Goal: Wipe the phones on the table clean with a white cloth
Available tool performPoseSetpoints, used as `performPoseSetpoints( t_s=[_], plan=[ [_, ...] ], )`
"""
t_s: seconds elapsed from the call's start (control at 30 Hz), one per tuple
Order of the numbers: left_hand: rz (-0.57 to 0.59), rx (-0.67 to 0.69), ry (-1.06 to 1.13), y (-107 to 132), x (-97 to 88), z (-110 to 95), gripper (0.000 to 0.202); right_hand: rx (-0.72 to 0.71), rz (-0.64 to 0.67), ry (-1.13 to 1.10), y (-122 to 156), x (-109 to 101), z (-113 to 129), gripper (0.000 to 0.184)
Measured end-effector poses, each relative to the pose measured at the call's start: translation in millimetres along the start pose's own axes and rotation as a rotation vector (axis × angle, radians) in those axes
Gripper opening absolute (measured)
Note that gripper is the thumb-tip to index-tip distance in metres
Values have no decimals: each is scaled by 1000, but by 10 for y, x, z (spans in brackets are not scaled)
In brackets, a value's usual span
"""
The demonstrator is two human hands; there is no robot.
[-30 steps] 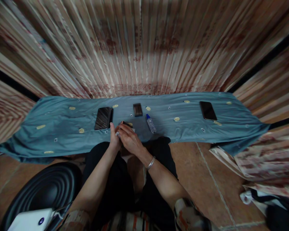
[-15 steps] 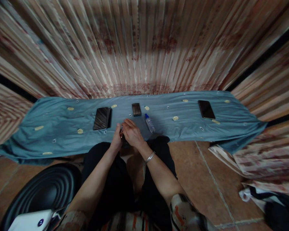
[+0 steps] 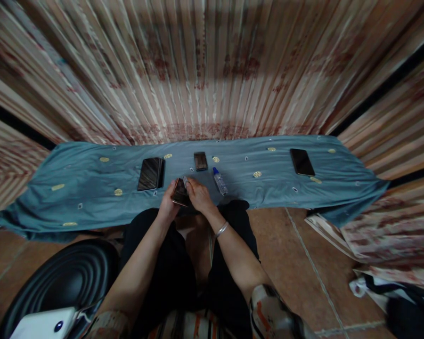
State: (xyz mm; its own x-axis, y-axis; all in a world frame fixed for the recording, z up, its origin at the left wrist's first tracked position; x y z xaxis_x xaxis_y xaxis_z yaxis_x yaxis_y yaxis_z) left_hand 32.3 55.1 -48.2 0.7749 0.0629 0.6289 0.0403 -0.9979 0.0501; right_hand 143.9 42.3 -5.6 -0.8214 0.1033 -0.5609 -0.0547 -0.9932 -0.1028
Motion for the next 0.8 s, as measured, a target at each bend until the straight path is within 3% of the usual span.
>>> performPoseSetpoints(
  t_s=[0.4, 0.63, 0.8],
  plan=[
    [-142, 69, -36, 73, 2, -168, 23, 214, -44, -207, -102, 144, -371, 28],
    [-208, 142, -104, 26, -83, -224, 30, 365, 40, -393, -66, 315, -474, 17],
    [-256, 182, -109, 8, -132, -294, 24, 461, 129, -604, 62, 502, -425, 22]
  ],
)
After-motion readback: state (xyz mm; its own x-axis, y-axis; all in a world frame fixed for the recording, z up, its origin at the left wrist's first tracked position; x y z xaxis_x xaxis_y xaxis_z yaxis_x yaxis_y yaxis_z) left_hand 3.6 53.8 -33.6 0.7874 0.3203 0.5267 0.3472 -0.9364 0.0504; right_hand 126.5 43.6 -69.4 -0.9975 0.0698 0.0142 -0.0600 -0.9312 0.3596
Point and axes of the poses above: each hand's wrist, its own y-axis away from the middle knuckle, its own x-axis out of the palm, z = x × y, the point moved 9 cm from there along -y, towards the middle knuckle, and after that the axes turned 12 degrees about x, right-handed, at the moved point
